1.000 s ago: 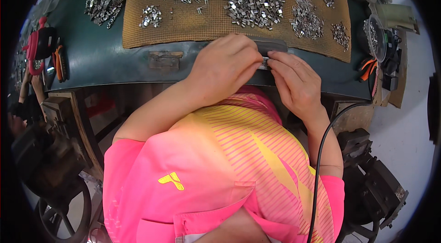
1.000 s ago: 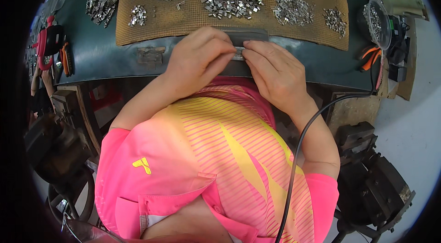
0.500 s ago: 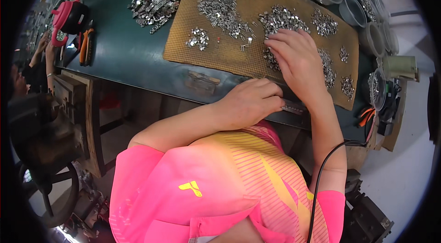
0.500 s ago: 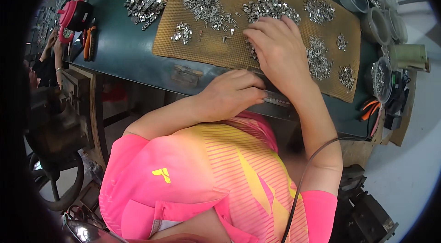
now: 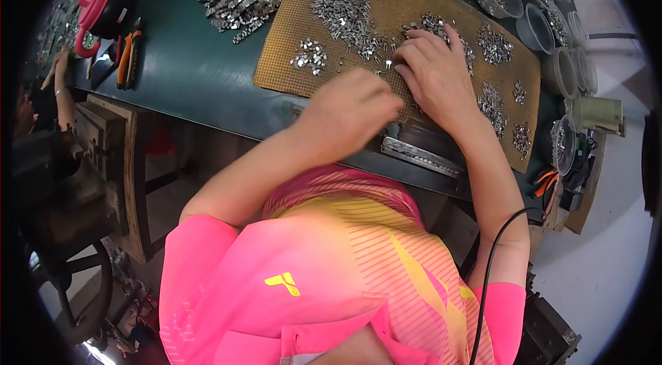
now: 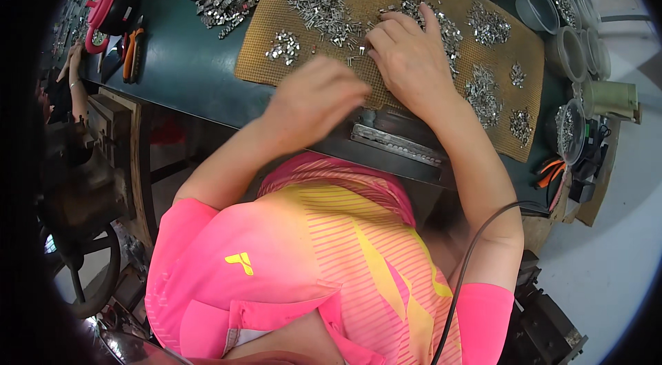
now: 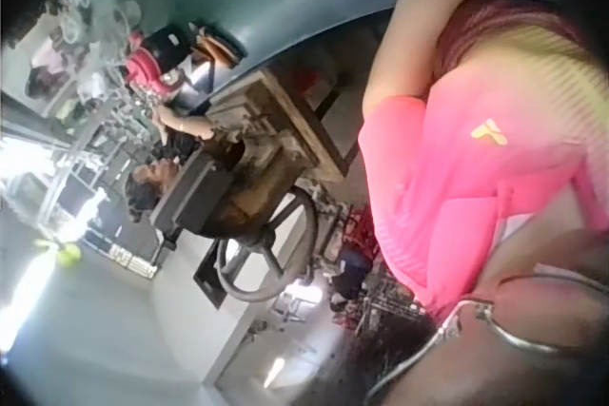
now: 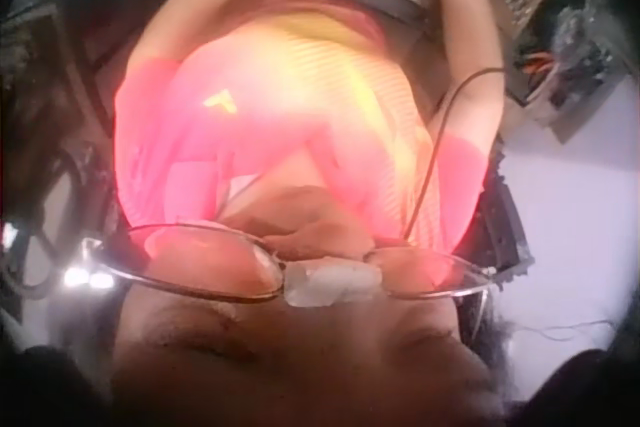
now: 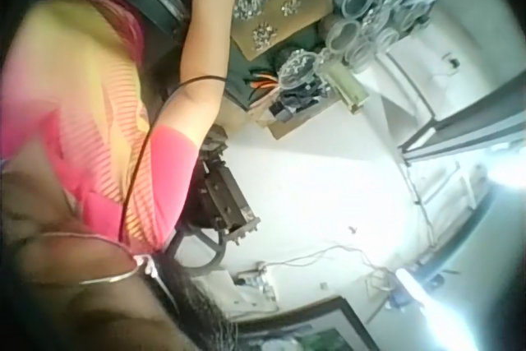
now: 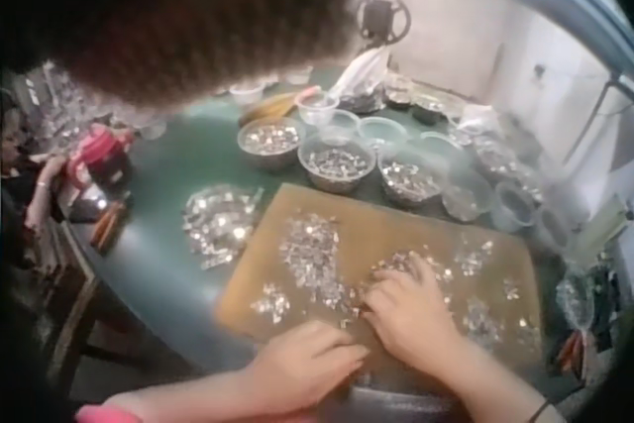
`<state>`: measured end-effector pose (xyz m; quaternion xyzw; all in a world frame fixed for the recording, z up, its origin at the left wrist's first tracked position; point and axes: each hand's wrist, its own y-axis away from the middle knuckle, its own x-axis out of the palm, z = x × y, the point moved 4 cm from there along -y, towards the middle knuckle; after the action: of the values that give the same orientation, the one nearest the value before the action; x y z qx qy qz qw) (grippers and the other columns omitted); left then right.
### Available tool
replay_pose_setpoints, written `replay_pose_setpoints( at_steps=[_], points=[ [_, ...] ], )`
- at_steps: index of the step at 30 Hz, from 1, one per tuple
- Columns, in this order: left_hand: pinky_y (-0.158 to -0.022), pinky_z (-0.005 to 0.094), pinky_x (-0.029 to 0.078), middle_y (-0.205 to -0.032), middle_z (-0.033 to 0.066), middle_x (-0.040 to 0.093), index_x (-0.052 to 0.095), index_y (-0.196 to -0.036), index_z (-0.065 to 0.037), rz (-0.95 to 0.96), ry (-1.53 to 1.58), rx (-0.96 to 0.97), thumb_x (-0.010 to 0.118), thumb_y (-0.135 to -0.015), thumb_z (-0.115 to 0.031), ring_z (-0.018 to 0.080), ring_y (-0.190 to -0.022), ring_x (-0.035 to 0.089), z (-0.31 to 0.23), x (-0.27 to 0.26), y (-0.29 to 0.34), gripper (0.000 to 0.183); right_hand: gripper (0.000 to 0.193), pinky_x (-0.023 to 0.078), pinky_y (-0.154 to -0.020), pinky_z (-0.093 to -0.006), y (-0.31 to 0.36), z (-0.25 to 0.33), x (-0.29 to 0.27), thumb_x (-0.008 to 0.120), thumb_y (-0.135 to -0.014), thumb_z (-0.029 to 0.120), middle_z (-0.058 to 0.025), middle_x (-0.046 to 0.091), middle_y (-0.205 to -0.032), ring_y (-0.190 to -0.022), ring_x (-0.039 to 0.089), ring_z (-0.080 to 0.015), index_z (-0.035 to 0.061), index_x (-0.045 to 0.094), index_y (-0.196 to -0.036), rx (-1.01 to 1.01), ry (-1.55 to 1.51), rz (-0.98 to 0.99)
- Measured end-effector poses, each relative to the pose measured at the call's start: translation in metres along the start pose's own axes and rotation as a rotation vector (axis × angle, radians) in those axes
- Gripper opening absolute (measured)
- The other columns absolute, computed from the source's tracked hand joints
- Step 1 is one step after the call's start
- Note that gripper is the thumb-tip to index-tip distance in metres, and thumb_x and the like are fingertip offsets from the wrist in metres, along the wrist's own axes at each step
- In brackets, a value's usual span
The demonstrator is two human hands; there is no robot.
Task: The person inserts small metal pieces into a metal mold by hand, places the mold into a press machine, and presses it by turning the machine wheel.
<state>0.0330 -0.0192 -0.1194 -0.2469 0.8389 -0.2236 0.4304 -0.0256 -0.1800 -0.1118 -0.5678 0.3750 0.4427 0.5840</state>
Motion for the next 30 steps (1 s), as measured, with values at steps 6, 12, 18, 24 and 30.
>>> replay_pose_setpoints(
  at_steps=[6,12,18,24,30],
  points=[
    [-0.078,0.0396,0.052,-0.091,0.0070,0.060,0.068,-0.099,-0.008,0.053,-0.290,-0.103,0.077,-0.082,-0.015,0.0285,-0.091,0.060,0.027,-0.012,-0.014,0.020,0.015,0.048,-0.098,-0.0450,0.023,0.008,-0.034,0.073,-0.088,0.012,-0.0071,0.069,-0.098,-0.101,0.067,-0.0269,0.0082,0.066,-0.100,0.039,-0.125,-0.008],
    [-0.078,0.0405,0.052,-0.091,0.0073,0.060,0.065,-0.093,-0.008,0.112,-0.301,-0.093,0.077,-0.081,-0.013,0.0293,-0.091,0.060,0.030,0.001,-0.014,0.018,0.013,0.055,-0.071,-0.0374,0.076,0.003,-0.054,0.074,-0.089,0.010,-0.0103,0.070,-0.090,-0.081,0.070,-0.0306,0.0052,0.067,-0.098,0.335,-0.390,0.008],
    [-0.077,0.0432,0.051,-0.088,0.0101,0.061,0.062,-0.093,-0.005,0.137,-0.149,-0.093,0.072,-0.086,-0.011,0.0339,-0.089,0.061,0.030,-0.003,-0.019,0.014,0.011,0.055,-0.072,-0.0382,0.116,0.006,-0.064,0.071,-0.092,0.008,-0.0121,0.071,-0.091,-0.083,0.071,-0.0318,0.0042,0.066,-0.101,0.490,-0.422,0.021],
    [-0.065,0.0299,0.053,-0.089,0.0067,0.069,0.065,-0.099,-0.004,0.089,0.271,-0.388,0.073,-0.092,-0.010,0.0168,-0.073,0.067,0.032,-0.001,-0.007,0.012,0.012,0.054,-0.076,-0.0390,0.129,0.022,-0.066,0.069,-0.091,0.006,-0.0108,0.069,-0.096,-0.089,0.068,-0.0319,0.0050,0.065,-0.102,0.451,-0.422,0.031],
    [-0.070,0.0290,0.055,-0.091,0.0065,0.070,0.067,-0.102,-0.004,0.105,0.304,-0.404,0.073,-0.092,-0.008,0.0160,-0.080,0.069,0.013,0.003,-0.004,0.012,0.014,0.052,-0.082,-0.0391,0.135,0.035,-0.064,0.071,-0.088,0.005,-0.0074,0.068,-0.102,-0.095,0.067,-0.0300,0.0055,0.064,-0.100,0.352,-0.387,0.016]
  ],
)
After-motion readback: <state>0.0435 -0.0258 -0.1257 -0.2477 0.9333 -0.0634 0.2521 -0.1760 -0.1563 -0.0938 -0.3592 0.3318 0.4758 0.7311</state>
